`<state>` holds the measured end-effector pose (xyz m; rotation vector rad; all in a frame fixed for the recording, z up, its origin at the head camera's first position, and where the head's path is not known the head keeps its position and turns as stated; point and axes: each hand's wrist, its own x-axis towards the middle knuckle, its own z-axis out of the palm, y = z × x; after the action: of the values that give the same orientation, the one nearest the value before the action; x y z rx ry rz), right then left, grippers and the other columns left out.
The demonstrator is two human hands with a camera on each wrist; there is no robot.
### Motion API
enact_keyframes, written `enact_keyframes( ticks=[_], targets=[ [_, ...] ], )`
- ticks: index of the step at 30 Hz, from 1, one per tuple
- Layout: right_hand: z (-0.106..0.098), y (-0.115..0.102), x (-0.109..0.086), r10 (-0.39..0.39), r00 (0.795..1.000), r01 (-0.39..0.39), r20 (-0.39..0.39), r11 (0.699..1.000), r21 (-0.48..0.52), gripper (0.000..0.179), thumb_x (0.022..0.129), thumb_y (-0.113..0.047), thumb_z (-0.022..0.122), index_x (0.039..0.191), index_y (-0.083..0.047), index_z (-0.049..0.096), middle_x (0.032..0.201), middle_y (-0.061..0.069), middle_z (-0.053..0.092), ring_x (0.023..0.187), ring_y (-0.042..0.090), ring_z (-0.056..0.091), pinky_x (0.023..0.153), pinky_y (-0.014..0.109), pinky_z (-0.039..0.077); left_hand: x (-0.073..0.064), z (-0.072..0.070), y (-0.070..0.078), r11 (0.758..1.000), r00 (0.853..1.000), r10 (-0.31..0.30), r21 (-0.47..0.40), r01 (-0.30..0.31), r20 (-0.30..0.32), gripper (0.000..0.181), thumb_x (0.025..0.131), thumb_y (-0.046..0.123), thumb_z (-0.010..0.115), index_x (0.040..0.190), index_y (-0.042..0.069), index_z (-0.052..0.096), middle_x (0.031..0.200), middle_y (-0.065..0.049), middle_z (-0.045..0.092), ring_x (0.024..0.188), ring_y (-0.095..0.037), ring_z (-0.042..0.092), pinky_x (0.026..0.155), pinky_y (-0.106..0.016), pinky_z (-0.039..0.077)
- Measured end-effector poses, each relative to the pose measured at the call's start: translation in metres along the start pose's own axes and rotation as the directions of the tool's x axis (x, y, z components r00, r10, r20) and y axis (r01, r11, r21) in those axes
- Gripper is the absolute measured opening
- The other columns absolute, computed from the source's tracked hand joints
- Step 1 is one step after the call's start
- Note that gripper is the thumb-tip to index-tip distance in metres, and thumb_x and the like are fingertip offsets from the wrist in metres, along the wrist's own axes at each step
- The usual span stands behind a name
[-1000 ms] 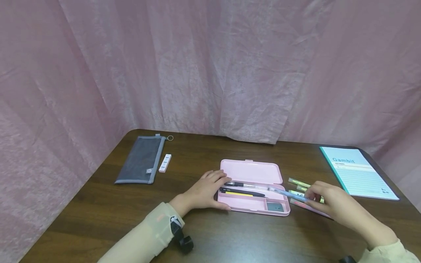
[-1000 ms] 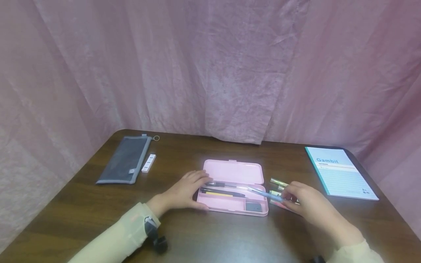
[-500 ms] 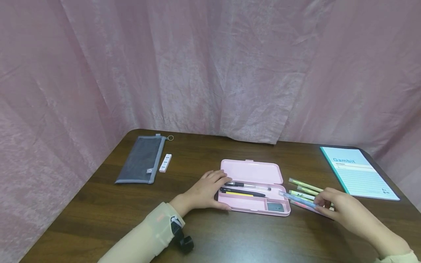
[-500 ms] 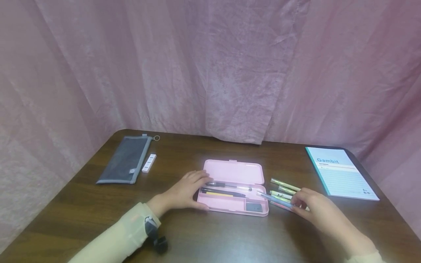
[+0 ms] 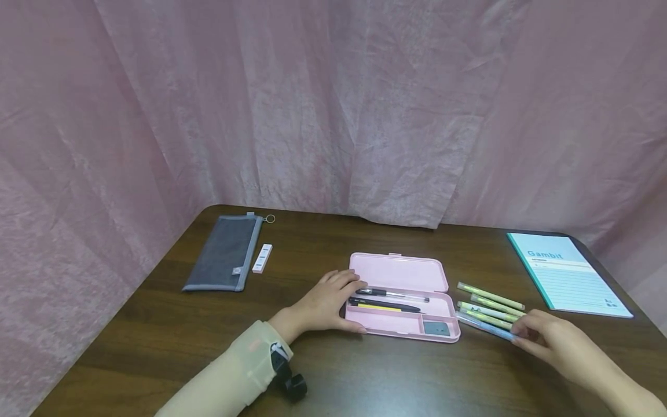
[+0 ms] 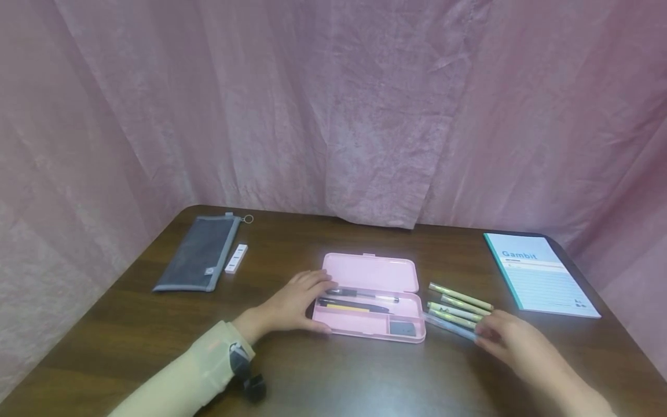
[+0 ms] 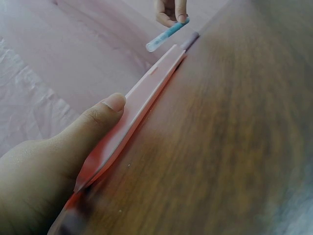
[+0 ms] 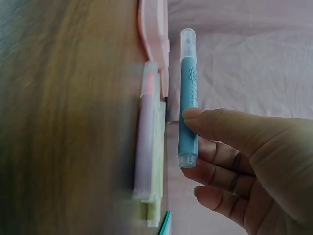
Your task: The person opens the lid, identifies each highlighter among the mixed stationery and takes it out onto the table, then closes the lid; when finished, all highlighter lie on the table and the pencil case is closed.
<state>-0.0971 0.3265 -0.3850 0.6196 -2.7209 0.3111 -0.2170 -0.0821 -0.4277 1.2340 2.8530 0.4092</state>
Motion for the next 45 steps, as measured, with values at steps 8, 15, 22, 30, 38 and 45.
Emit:
enact_keyframes(
  ticks=[8,15,22,30,38,45],
  targets=[
    [0.005,0.009,-0.011,-0.02,0.999,0.019,-0.028,0.999,-0.029,0.035,0.061,-0.005,0.083,0.078,-0.026,0.06,0.075,-0.028,0.041,0.068,-0.013,0.034,0.052,0.017,0.036,-0.001,-0.003,0.002,1.0,1.0,-0.003,-0.009,0.003,0.002,0.088,0.074,0.074,0.062,0.144,0.024,0.041,0.15,-0.003,0.041,0.144,-0.022,0.031,0.12,-0.048,0.022],
    [0.01,0.013,-0.015,-0.022,1.0,0.022,-0.007,0.998,-0.052,0.034,0.061,-0.005,0.083,0.078,-0.025,0.062,0.075,-0.027,0.043,0.068,-0.013,0.035,0.053,0.018,0.041,-0.001,-0.002,0.001,1.0,1.0,-0.008,-0.011,0.008,0.007,0.088,0.074,0.075,0.061,0.144,0.025,0.041,0.151,-0.002,0.04,0.144,-0.022,0.031,0.12,-0.048,0.022],
    [0.014,0.013,-0.013,-0.003,1.0,0.004,0.013,0.998,-0.07,0.03,0.063,-0.007,0.083,0.077,-0.025,0.063,0.074,-0.026,0.045,0.067,-0.013,0.037,0.053,0.019,0.042,-0.001,-0.001,0.0,1.0,1.0,-0.011,-0.009,0.012,0.008,0.089,0.073,0.076,0.06,0.144,0.025,0.041,0.151,-0.002,0.04,0.144,-0.022,0.031,0.12,-0.048,0.021],
    [0.016,0.014,-0.013,-0.01,1.0,0.011,0.012,0.995,-0.094,0.029,0.063,-0.01,0.084,0.075,-0.026,0.063,0.075,-0.025,0.049,0.068,-0.013,0.04,0.056,0.022,0.047,-0.001,-0.001,0.001,1.0,1.0,-0.01,-0.01,0.01,0.007,0.089,0.074,0.076,0.06,0.144,0.025,0.04,0.151,-0.002,0.04,0.144,-0.022,0.031,0.121,-0.048,0.021],
    [0.016,0.014,-0.013,-0.003,1.0,0.006,0.025,0.993,-0.118,0.029,0.063,-0.012,0.085,0.074,-0.026,0.062,0.076,-0.024,0.05,0.068,-0.013,0.04,0.057,0.023,0.047,0.0,-0.001,0.0,1.0,1.0,-0.008,-0.011,0.008,0.005,0.089,0.074,0.076,0.06,0.144,0.025,0.04,0.151,-0.002,0.04,0.144,-0.021,0.031,0.121,-0.048,0.021],
    [0.016,0.013,-0.013,0.007,1.0,-0.004,0.026,0.992,-0.127,0.03,0.062,-0.013,0.086,0.074,-0.027,0.062,0.076,-0.023,0.051,0.068,-0.012,0.041,0.057,0.024,0.048,0.0,-0.001,0.001,1.0,1.0,-0.01,-0.009,0.01,0.009,0.089,0.073,0.076,0.06,0.144,0.025,0.04,0.151,-0.002,0.04,0.144,-0.022,0.031,0.121,-0.048,0.021]
  ],
)
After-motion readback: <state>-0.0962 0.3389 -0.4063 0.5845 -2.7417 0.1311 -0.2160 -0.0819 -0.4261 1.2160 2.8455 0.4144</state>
